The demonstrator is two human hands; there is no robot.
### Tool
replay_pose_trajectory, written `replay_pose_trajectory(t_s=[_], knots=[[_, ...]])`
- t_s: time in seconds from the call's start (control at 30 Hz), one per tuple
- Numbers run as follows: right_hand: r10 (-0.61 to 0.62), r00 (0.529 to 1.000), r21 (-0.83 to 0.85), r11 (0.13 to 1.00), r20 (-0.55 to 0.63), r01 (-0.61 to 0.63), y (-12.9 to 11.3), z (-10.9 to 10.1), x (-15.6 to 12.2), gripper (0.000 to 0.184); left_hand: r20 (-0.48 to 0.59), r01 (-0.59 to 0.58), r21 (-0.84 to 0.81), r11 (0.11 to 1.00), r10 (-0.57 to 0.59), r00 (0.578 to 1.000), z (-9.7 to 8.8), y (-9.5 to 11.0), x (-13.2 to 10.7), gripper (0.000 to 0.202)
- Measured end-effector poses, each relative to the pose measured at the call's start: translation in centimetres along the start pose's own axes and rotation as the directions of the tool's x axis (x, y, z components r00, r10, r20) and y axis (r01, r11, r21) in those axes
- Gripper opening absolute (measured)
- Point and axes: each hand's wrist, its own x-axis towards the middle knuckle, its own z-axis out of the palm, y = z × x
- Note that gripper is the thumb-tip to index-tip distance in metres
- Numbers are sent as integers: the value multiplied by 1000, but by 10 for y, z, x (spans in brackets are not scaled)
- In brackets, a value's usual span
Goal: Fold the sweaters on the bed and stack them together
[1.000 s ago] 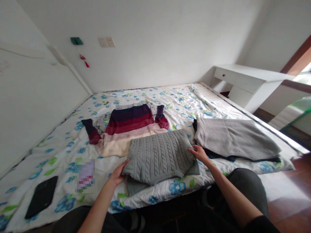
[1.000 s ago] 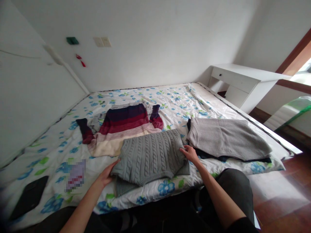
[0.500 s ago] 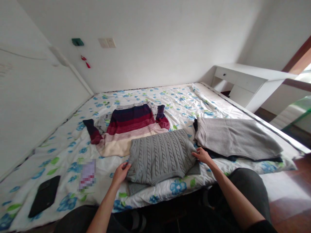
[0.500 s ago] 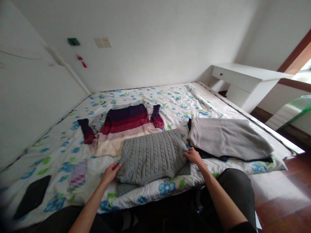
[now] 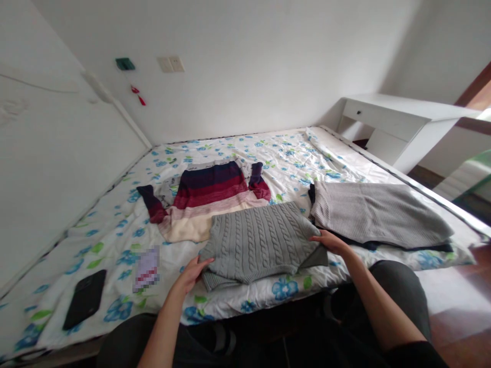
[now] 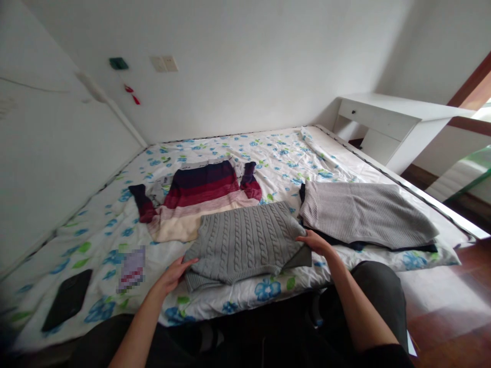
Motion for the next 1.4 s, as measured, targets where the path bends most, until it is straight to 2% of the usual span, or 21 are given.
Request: replay_pose_trajectory(t_s=[0.07, 0.1, 0.17, 0.23, 0.3, 0.37, 0.4, 0.47, 0.53, 0.6, 0.63, 0.7, 0.8, 0.87, 0.93, 1.07, 1.17, 1.2, 1.27, 1.33, 1.4], knots=[[95, 993, -13, 995, 65, -94, 7, -9, 0, 28, -3, -50, 89, 995, 51, 999, 2, -3, 2, 62], [139, 989, -68, 988, 53, -135, 11, -11, 2, 30, -3, -85, 145, 986, 87, 996, 3, -5, 4, 67], [171, 984, -224, 959, -41, -176, 21, -11, 5, 38, -23, -131, 245, 961, 141, 990, 4, -10, 8, 76], [142, 984, -321, 932, -105, -169, 28, -9, 8, 49, -74, -121, 316, 941, 152, 986, 1, -12, 10, 82], [81, 987, -348, 929, -136, -124, 29, -10, 9, 56, -138, -131, 420, 898, 205, 969, -5, -9, 8, 81], [-27, 977, -388, 920, -211, -59, 24, -14, 6, 57, -165, -207, 565, 799, 355, 920, -7, -2, 2, 72], [-105, 961, -426, 905, -254, -14, 18, -15, 3, 55, -134, -266, 628, 731, 438, 889, -5, 2, -2, 65], [-279, 922, -502, 858, -270, 113, 4, -14, -5, 44, 34, -410, 688, 599, 537, 843, 9, 9, -13, 50], [-374, 921, -509, 817, -107, 272, -10, -4, -16, 31, 282, -548, 662, 511, 508, 814, 32, 11, -24, 53], [-358, 913, -426, 808, 196, 408, -20, 16, -28, 25, 480, -635, 610, 475, 416, 772, 59, 6, -33, 72], [-332, 881, -382, 807, 338, 450, -24, 28, -33, 27, 531, -652, 598, 467, 379, 758, 71, 2, -36, 80], [-308, 809, -348, 784, 500, 514, -26, 50, -41, 35, 550, -653, 599, 464, 354, 756, 87, -4, -39, 82], [-344, 783, -378, 729, 518, 571, -24, 69, -44, 31, 522, -630, 587, 508, 357, 775, 97, -5, -38, 51], [-310, 790, -374, 751, 529, 544, -22, 66, -40, 23, 522, -611, 534, 585, 340, 782, 98, -2, -38, 30], [-239, 783, -342, 799, 574, 495, -20, 55, -35, 19, 515, -577, 460, 675, 326, 793, 101, -1, -40, 19], [-166, 741, -268, 863, 651, 429, -21, 35, -34, 31, 565, -548, 399, 735, 273, 778, 107, -1, -46, 24], [-179, 758, -212, 897, 627, 388, -23, 31, -37, 47, 646, -490, 339, 803, 180, 742, 95, 2, -42, 41], [-201, 788, -200, 903, 583, 379, -23, 29, -36, 46, 631, -454, 312, 834, 176, 756, 87, 3, -38, 43], [-252, 883, -234, 902, 396, 362, -18, 23, -30, 39, 483, -398, 300, 867, 222, 847, 65, 3, -24, 45], [-286, 953, -353, 885, 101, 303, -10, 12, -20, 33, 191, -359, 375, 855, 307, 932, 40, 0, -6, 49], [-275, 943, -480, 863, -188, 156, 1, 1, -8, 34, -110, -263, 499, 826, 362, 926, 19, -8, 13, 55]])
